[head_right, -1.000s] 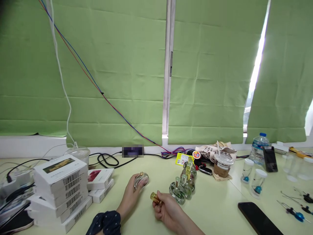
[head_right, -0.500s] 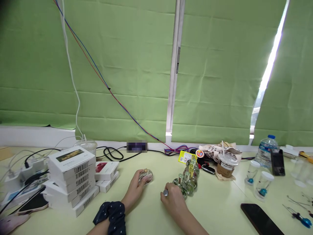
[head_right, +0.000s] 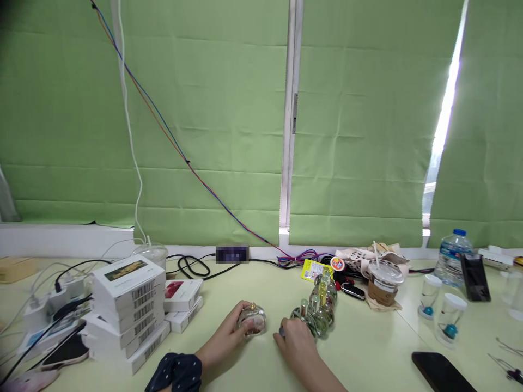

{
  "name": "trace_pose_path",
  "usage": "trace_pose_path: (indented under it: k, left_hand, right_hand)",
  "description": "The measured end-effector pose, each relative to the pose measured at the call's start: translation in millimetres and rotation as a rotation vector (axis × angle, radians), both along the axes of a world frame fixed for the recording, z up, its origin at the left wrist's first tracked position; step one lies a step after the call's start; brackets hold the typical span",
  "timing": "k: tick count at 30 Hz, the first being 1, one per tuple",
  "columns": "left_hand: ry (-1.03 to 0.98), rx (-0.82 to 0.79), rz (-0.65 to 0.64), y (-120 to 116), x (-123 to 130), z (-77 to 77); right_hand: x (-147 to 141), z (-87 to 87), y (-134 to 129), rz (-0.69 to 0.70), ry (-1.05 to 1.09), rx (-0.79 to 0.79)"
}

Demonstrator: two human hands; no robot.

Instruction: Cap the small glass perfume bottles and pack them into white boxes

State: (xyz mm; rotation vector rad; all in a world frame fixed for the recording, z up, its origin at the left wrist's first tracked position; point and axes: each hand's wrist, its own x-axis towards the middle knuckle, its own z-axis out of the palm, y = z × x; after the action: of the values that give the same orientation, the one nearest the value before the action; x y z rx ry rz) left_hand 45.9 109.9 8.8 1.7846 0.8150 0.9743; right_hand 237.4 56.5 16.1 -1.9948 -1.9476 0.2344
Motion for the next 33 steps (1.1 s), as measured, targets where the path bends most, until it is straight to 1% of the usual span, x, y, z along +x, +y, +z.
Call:
trace_pose_path:
  k: [4, 6, 7, 9, 10, 11, 13, 14, 15, 18, 23, 27, 30, 33]
  left_hand:
    - [-0.005, -0.053, -0.04, -19.3, -6.3, 3.8]
    - [0.006, -0.051, -0.045, -27.9, -9.4, 3.9]
    - [0.014, -0.041, -0.05, -31.4, -10.7, 3.4]
    - [0.027, -0.019, -0.063, -36.7, -12.2, 1.6]
    - [0.037, -0.012, -0.073, -38.5, -12.4, 0.5]
    - [0.048, -0.007, -0.082, -40.0, -12.4, -0.6]
    - [0.07, 0.004, -0.094, -42.5, -11.8, -2.4]
    - [0.081, 0.014, -0.098, -43.6, -11.5, -3.0]
    - [0.092, 0.027, -0.102, -44.8, -11.3, -3.4]
    - [0.121, 0.074, -0.119, -47.8, -11.2, -3.2]
    - [0.165, 0.138, -0.126, -49.8, -12.4, -0.6]
    - [0.18, 0.185, -0.134, -49.9, -12.4, -1.6]
    - [0.194, 0.213, -0.148, -51.1, -11.1, -1.7]
    - [0.183, 0.228, -0.174, -53.1, -8.8, 1.3]
  right_hand:
    - [2.5, -4.1, 0.1, 0.029, 0.054, 0.009]
    - [3.7, -4.5, -0.1, 0.055, 0.152, 0.076]
    - [3.8, -3.9, -0.3, 0.075, 0.238, 0.124]
    - [3.2, -0.7, -0.8, 0.122, 0.51, 0.218]
    - [2.4, 1.5, -1.1, 0.15, 0.685, 0.23]
    - [1.5, 3.7, -1.4, 0.179, 0.869, 0.213]
    - [-0.3, 7.2, -1.6, 0.237, 1.179, 0.119]
    - [-1.1, 7.8, -1.4, 0.272, 1.272, 0.074]
    - [-1.8, 7.4, -1.1, 0.31, 1.321, 0.048]
    - [-3.0, 1.3, 1.0, 0.367, 1.306, 0.085]
    - [-2.6, -9.4, 4.6, 0.336, 1.255, 0.087]
    - [-2.5, -5.6, 1.8, 0.302, 1.219, 0.157]
    - [-6.1, -0.3, -3.3, 0.367, 1.237, 0.215]
    - [-12.2, 2.9, -9.2, 0.453, 1.27, 0.191]
